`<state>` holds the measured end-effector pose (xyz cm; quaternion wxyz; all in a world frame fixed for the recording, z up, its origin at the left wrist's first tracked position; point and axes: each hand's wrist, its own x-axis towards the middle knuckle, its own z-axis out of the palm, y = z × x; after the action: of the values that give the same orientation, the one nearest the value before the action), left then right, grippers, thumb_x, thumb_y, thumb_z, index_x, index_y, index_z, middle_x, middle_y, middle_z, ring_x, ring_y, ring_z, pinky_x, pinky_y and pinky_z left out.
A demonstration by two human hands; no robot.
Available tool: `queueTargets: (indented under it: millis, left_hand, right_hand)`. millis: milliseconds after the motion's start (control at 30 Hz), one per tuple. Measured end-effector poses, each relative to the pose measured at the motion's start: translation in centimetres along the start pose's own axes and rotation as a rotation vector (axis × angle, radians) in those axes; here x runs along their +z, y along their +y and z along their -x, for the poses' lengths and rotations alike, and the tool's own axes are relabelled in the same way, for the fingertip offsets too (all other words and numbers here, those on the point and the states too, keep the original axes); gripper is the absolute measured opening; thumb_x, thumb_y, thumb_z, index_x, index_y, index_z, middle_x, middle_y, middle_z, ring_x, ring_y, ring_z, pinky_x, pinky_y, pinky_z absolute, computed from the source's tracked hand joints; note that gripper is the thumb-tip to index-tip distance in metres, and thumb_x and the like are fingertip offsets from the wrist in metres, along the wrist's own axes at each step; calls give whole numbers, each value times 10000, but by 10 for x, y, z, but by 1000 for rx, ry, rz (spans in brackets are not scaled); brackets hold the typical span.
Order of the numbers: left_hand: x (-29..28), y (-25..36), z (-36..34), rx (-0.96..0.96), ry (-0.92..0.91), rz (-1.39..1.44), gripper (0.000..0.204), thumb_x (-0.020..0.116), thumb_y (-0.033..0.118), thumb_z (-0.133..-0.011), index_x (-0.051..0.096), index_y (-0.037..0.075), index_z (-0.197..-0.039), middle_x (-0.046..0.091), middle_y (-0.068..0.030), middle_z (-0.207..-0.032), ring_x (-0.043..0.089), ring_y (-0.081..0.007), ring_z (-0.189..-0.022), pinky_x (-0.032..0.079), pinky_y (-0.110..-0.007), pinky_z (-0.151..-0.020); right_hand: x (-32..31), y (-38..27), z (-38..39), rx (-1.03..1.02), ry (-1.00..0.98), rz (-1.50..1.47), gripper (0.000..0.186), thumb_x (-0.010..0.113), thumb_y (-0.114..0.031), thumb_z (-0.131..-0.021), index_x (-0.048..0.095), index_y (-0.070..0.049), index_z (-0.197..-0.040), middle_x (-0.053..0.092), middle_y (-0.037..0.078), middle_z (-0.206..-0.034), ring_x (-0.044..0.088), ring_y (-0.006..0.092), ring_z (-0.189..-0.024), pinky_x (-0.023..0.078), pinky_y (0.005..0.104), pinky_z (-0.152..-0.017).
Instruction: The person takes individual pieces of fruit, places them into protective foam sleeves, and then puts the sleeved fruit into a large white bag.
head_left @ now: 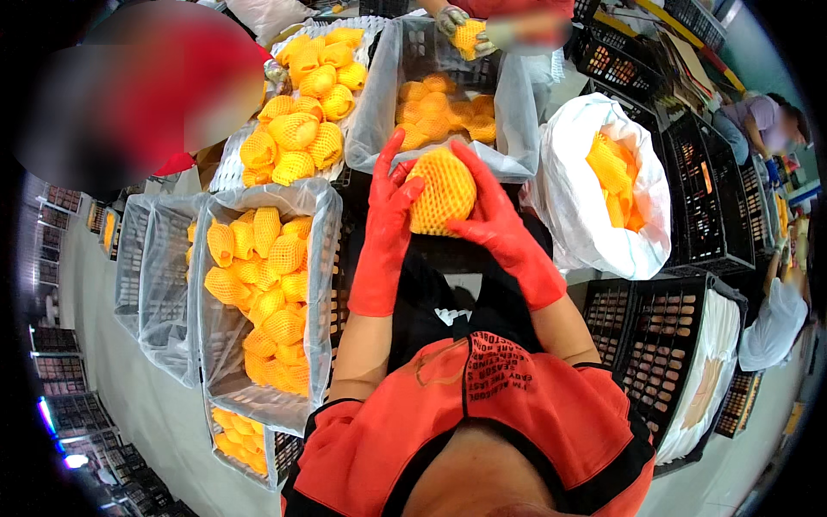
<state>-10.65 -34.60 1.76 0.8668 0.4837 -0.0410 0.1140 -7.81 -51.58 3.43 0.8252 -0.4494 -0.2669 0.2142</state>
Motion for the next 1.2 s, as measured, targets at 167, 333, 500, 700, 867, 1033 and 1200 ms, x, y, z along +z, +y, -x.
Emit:
queueTargets:
  millis: [167,333,500,700,867,1033,1200]
  left_hand:
    - [6,-21,1,-33,206,-6,474,619,236,-979,441,69,-1385,544,-89,-1226,557,-160,-1124,494,-314,-929]
    - [38,-37,19,91,163,-180,425,548,205,-1004,453,23,-1376,510,-95,-1336,528,-189,-1190,439,-348,-1025]
    - [44,-46,39,264,-15,-389,723,699,58,-838,364,19,-1478,405,-121,-1458,435,-244,-1334,359,-392,-1123]
    - [33,-36,37,437,-27,-891,615,563,-31,-797,480,4,-1405,465,-116,-1417,473,-249,-1291,379,-383,-1102]
    - [27,-28,39,223,109,-631,486,515,-58,-849,580,4,-1327,585,-123,-1238,574,-194,-1108,439,-313,-998]
    - [13,-34,38,-108,178,9,396,570,146,-967,532,-31,-1319,601,-135,-1268,591,-230,-1172,464,-348,-1009]
    - [5,-38,37,-102,247,-29,374,590,169,-967,508,-38,-1268,620,-110,-1183,595,-175,-1085,472,-316,-947]
  right_hand:
    - [9,38,15,-164,169,169,1119,844,-13,-662,204,-106,-1575,318,88,-1557,322,228,-1438,307,400,-1168]
    - [-11,61,15,-334,409,184,978,835,-95,-701,301,-66,-1520,380,99,-1500,406,243,-1373,342,399,-1144]
    - [-28,60,26,-494,421,326,773,696,-299,-801,377,0,-1439,453,116,-1393,449,239,-1306,351,398,-1118]
    - [-25,57,30,-357,537,433,718,651,-182,-742,429,-3,-1401,488,134,-1346,462,265,-1288,344,392,-1118]
    - [-24,45,28,-306,514,344,656,654,-92,-772,445,-14,-1388,483,124,-1360,471,253,-1290,358,382,-1115]
    - [-43,41,27,-101,365,62,586,671,-70,-852,437,-23,-1387,524,108,-1320,505,203,-1243,354,352,-1116]
    - [-22,35,38,46,333,303,902,893,-249,-700,410,-36,-1431,509,109,-1348,501,217,-1272,428,373,-1063]
